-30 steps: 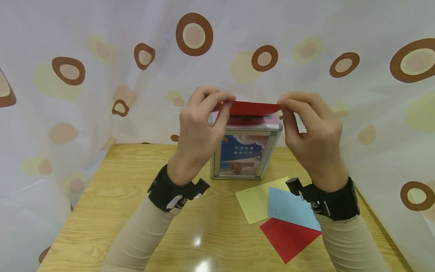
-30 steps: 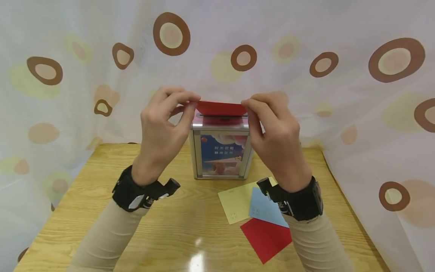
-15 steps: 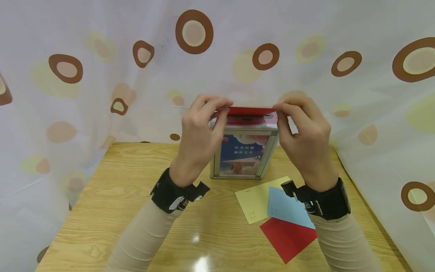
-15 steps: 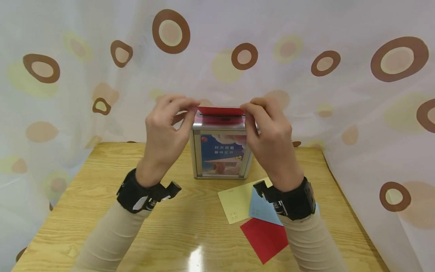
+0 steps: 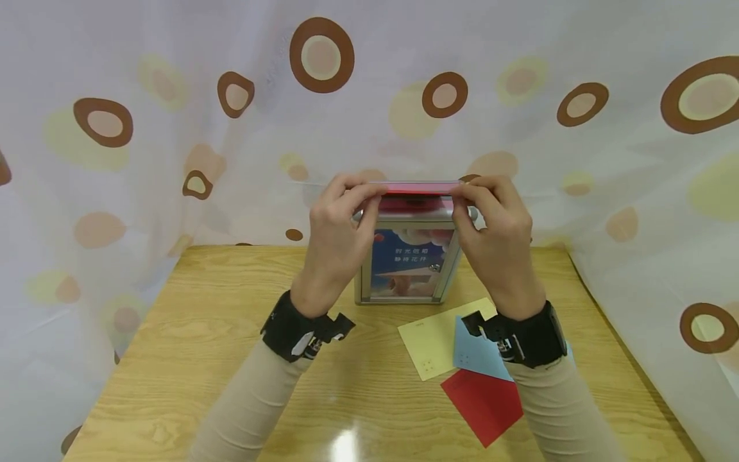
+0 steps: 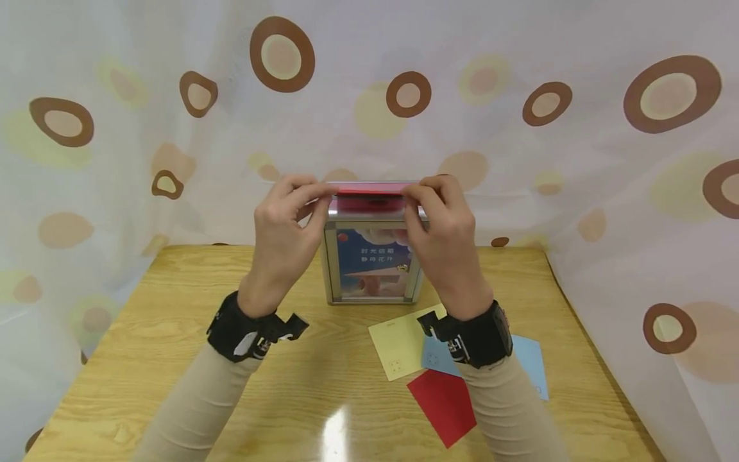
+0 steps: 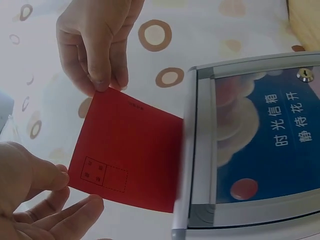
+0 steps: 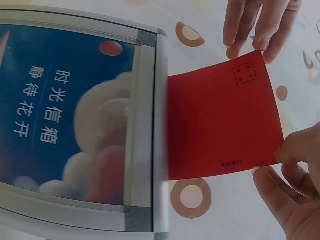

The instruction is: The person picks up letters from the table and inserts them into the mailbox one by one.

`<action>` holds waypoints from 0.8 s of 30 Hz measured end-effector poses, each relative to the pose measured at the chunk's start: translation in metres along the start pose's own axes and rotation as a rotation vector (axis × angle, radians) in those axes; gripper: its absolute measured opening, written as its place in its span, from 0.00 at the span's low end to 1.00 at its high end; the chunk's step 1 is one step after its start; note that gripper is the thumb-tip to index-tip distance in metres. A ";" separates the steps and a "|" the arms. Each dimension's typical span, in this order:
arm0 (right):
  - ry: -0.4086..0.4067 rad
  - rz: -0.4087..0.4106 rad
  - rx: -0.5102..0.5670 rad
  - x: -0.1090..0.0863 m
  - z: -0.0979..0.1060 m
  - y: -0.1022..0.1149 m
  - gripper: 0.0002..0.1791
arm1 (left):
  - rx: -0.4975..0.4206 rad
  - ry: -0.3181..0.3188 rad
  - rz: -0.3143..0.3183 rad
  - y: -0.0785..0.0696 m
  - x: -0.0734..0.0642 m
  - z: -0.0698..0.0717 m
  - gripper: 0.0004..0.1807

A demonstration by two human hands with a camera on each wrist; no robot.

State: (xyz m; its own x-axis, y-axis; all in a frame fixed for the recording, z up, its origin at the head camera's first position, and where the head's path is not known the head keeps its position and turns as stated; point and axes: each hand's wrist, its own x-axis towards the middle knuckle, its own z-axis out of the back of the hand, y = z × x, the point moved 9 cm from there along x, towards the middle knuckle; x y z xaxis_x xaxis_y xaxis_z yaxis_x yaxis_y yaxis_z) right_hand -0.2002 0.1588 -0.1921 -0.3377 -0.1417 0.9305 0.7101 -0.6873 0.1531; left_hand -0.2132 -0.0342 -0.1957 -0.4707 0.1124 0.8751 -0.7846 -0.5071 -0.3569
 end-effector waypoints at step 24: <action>0.037 -0.087 -0.013 -0.016 -0.029 -0.030 0.07 | 0.010 0.092 0.091 0.030 -0.013 -0.027 0.09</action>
State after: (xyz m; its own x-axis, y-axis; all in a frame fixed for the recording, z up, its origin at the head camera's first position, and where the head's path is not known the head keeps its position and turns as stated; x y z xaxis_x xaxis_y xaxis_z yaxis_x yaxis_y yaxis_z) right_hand -0.2341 0.1614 -0.2212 -0.4206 -0.1068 0.9009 0.6693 -0.7070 0.2286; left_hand -0.2417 -0.0278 -0.2263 -0.5754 0.1435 0.8052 -0.7329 -0.5273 -0.4298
